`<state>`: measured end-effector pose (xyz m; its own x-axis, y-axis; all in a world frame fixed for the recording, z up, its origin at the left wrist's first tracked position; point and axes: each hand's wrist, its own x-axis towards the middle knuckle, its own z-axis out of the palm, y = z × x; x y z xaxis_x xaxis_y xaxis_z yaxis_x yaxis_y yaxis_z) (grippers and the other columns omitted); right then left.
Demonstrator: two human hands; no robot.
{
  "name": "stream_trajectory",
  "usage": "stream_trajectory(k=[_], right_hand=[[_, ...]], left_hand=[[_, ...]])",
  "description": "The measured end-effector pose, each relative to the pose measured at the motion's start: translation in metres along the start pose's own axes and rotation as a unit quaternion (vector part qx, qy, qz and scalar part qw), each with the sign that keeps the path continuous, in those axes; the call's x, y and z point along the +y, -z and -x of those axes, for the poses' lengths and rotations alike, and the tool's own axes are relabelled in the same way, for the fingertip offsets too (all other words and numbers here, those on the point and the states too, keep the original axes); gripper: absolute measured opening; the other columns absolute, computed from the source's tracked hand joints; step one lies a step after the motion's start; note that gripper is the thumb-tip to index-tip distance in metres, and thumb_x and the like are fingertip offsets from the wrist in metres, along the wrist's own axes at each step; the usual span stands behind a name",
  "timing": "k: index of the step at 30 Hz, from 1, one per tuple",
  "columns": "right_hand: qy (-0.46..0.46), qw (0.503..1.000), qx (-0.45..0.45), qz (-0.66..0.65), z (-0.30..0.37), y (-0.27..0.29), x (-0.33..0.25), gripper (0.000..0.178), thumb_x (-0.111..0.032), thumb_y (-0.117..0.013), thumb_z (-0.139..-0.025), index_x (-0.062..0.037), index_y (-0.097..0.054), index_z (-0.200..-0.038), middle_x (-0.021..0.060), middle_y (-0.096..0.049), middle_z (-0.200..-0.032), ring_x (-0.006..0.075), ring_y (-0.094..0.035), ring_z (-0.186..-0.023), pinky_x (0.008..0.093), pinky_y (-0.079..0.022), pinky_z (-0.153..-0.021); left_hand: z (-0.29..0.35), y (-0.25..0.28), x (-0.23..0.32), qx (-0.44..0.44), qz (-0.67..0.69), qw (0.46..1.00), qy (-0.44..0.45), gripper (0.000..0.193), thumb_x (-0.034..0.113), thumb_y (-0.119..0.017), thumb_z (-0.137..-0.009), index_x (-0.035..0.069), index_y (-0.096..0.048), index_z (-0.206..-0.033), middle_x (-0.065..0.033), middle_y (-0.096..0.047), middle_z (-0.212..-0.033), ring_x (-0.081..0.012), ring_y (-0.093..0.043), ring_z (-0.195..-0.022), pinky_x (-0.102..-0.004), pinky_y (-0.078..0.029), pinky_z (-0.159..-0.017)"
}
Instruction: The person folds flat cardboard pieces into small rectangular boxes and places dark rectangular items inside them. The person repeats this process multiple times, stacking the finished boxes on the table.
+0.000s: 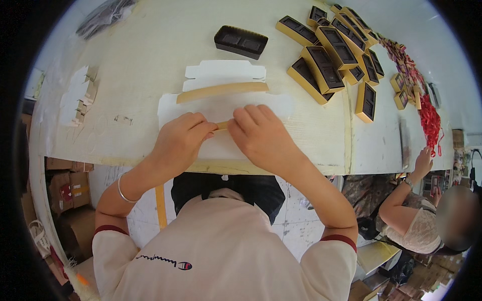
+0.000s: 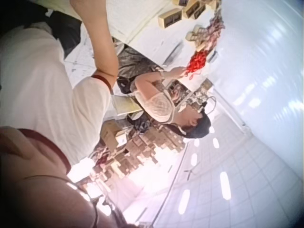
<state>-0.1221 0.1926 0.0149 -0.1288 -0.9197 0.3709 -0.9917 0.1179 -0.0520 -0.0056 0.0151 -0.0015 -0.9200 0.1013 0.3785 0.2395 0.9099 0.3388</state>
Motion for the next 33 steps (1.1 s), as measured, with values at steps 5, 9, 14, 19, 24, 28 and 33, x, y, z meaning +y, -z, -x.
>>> stream_trajectory(k=[5,9,14,19,24,28,33], right_hand=[[-0.104,0.979,-0.086,-0.15,-0.006,-0.017,0.019,0.022,0.004,-0.057,-0.069,-0.0025,-0.058,-0.09,0.0119,-0.057,-0.086,0.0298,-0.057,-0.083,0.0382,-0.046,-0.072],[-0.097,0.975,-0.095,-0.174,-0.01,-0.016,0.025,0.024,0.008,-0.056,-0.068,-0.0032,-0.058,-0.089,0.012,-0.058,-0.082,0.0318,-0.057,-0.081,0.0404,-0.046,-0.071],[0.033,0.998,-0.049,-0.023,-0.017,0.002,0.005,0.016,0.0,-0.059,-0.071,-0.0038,-0.057,-0.086,0.0062,-0.056,-0.079,0.0243,-0.054,-0.072,0.0335,-0.043,-0.063],[-0.09,0.988,-0.122,0.037,-0.004,0.008,-0.031,0.025,-0.004,-0.062,-0.07,-0.0042,-0.057,-0.094,0.0069,-0.056,-0.091,0.0199,-0.055,-0.072,0.0319,-0.044,-0.06],[-0.061,0.99,-0.004,-0.125,0.011,-0.013,-0.032,0.031,-0.003,-0.062,-0.07,-0.0018,-0.057,-0.1,0.0112,-0.054,-0.11,0.022,-0.059,-0.081,0.0344,-0.05,-0.069],[-0.023,0.986,-0.005,-0.167,0.01,-0.003,-0.02,0.041,0.003,-0.063,-0.068,-0.0024,-0.059,-0.109,0.0092,-0.056,-0.11,0.0244,-0.057,-0.085,0.0343,-0.049,-0.074],[-0.027,0.975,0.008,-0.222,0.012,-0.012,-0.004,0.033,0.001,-0.069,-0.067,-0.003,-0.064,-0.1,0.0072,-0.06,-0.105,0.0251,-0.055,-0.087,0.0345,-0.048,-0.076]], left_hand=[[-0.015,-0.005,-0.011,-0.087,-0.012,0.995,0.056,0.008,0.01,-0.065,-0.081,0.004,-0.064,-0.086,-0.0042,-0.058,-0.079,-0.0232,-0.057,-0.074,-0.0349,-0.047,-0.061],[-0.027,0.023,0.003,0.033,-0.09,0.995,-0.011,0.016,0.015,-0.066,-0.081,0.004,-0.065,-0.093,-0.008,-0.061,-0.083,-0.0268,-0.059,-0.079,-0.0351,-0.048,-0.068],[-0.049,0.036,-0.049,-0.044,-0.016,0.997,0.066,0.027,0.013,-0.067,-0.081,0.004,-0.064,-0.106,-0.0108,-0.062,-0.093,-0.0282,-0.059,-0.085,-0.0345,-0.048,-0.075],[-0.05,0.034,-0.037,-0.139,0.138,0.977,0.08,0.04,-0.003,-0.058,-0.08,0.008,-0.056,-0.118,-0.0092,-0.057,-0.106,-0.0239,-0.057,-0.077,-0.0319,-0.047,-0.07],[-0.036,0.031,-0.016,-0.065,0.18,0.979,0.071,0.038,-0.012,-0.049,-0.077,0.007,-0.055,-0.11,-0.0074,-0.052,-0.111,-0.0186,-0.051,-0.065,-0.0299,-0.043,-0.059],[-0.019,0.017,-0.034,-0.093,0.247,0.958,0.111,0.028,-0.011,-0.049,-0.078,0.005,-0.056,-0.1,-0.0057,-0.055,-0.103,-0.013,-0.048,-0.062,-0.0271,-0.039,-0.055],[-0.012,0.018,-0.03,-0.145,0.309,0.923,0.176,0.018,-0.004,-0.059,-0.079,0.004,-0.057,-0.096,-0.0038,-0.056,-0.099,-0.0101,-0.048,-0.066,-0.0244,-0.041,-0.058]])
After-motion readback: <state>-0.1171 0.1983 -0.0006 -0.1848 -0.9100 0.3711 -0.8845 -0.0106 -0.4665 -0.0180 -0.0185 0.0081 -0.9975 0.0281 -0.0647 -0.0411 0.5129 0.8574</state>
